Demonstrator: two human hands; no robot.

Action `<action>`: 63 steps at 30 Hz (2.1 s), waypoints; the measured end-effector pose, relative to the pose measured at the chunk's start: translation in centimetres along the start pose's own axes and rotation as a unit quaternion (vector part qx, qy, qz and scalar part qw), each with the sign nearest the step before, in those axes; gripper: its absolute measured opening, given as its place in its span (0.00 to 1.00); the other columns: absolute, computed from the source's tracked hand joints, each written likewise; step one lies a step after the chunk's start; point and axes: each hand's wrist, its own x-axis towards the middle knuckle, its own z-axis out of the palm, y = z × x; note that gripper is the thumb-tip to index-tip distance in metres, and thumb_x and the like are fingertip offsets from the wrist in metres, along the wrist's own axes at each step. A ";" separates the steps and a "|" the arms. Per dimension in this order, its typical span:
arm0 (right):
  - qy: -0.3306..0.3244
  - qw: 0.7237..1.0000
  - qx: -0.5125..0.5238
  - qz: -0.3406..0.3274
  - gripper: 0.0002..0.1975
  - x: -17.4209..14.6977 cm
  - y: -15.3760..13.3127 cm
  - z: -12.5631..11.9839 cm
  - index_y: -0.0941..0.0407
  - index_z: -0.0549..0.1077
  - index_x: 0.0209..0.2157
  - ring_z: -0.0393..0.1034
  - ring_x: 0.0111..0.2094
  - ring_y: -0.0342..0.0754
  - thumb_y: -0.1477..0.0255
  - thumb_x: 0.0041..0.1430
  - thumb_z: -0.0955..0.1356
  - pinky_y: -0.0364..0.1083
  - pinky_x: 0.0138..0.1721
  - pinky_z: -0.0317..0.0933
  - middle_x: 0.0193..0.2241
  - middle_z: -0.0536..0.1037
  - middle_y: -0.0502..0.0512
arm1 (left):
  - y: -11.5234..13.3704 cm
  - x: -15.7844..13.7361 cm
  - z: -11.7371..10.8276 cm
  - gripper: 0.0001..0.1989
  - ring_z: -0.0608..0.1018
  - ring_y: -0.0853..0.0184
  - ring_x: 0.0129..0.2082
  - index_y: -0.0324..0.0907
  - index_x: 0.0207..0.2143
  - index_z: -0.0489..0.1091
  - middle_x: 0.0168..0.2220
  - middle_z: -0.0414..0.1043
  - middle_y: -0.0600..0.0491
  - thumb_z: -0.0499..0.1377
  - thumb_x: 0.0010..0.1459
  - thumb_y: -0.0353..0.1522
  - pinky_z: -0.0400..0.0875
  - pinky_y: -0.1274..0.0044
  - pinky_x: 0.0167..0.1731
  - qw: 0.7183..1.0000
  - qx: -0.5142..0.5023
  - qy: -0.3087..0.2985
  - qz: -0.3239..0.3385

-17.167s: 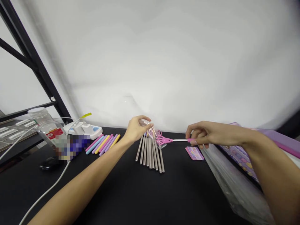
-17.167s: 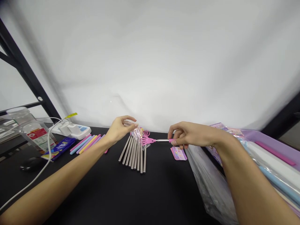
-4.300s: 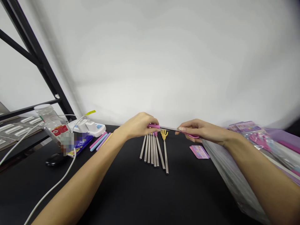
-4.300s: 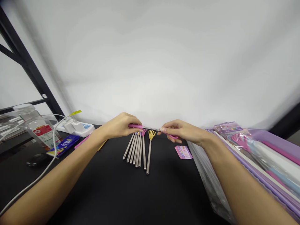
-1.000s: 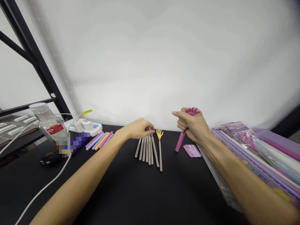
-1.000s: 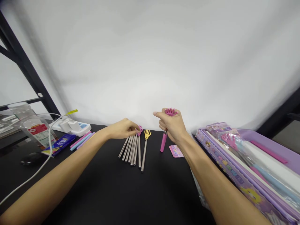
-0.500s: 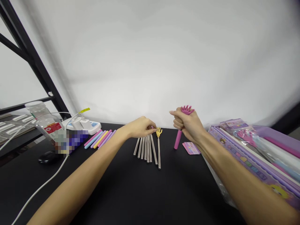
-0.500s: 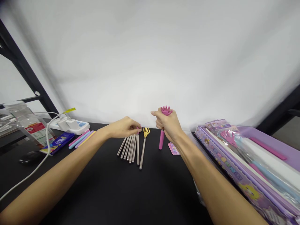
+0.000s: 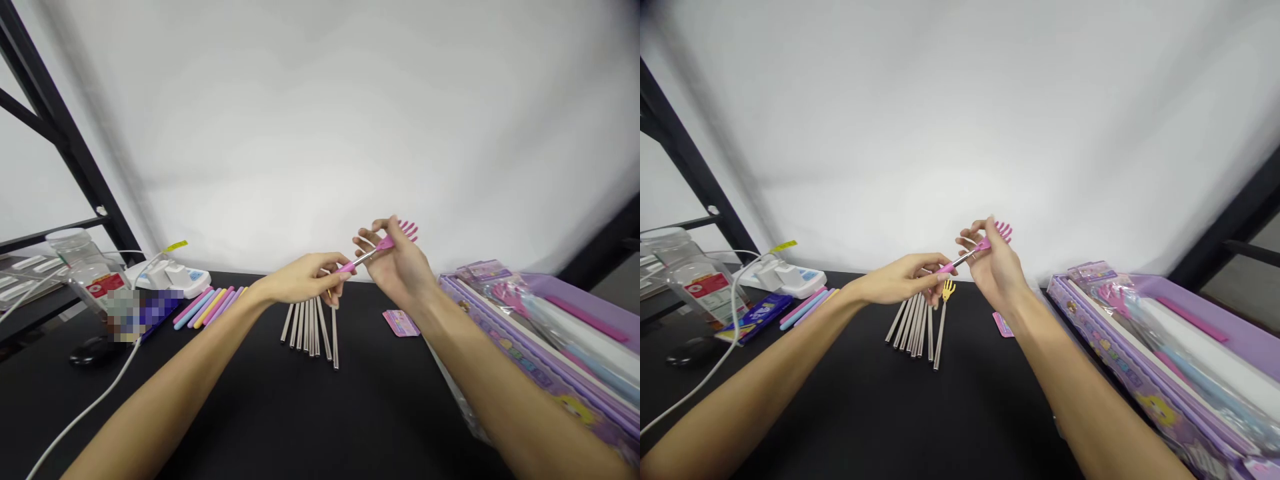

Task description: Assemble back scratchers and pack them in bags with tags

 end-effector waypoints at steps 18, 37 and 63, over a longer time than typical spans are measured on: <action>-0.327 0.714 -0.619 0.024 0.19 0.2 -0.1 -3.3 0.58 0.75 0.29 0.62 0.23 0.43 0.58 0.62 0.63 0.44 0.27 0.52 0.22 0.74 0.50 | -1.8 -0.8 -2.2 0.15 0.71 0.71 0.26 0.42 0.42 0.72 0.28 0.73 0.55 0.50 0.66 0.40 0.61 0.79 0.29 0.949 0.314 0.019 0.014; -0.256 0.596 -0.760 -0.022 0.18 -0.2 1.6 -3.4 0.55 0.69 0.22 0.59 0.21 0.43 0.63 0.62 0.61 0.44 0.25 0.47 0.19 0.72 0.52 | -2.7 -0.9 -2.7 0.14 0.69 0.71 0.23 0.40 0.36 0.75 0.25 0.71 0.54 0.56 0.61 0.40 0.59 0.79 0.26 0.920 0.389 0.047 0.023; -0.115 0.559 -0.821 -0.022 0.17 1.7 0.2 -10.4 0.53 0.59 0.17 0.58 0.20 0.46 0.60 0.55 0.63 0.46 0.26 0.47 0.14 0.65 0.50 | -2.4 -3.1 -7.5 0.13 0.78 0.57 0.33 0.42 0.38 0.77 0.30 0.78 0.48 0.55 0.54 0.33 0.64 0.73 0.30 0.744 0.610 0.244 -0.124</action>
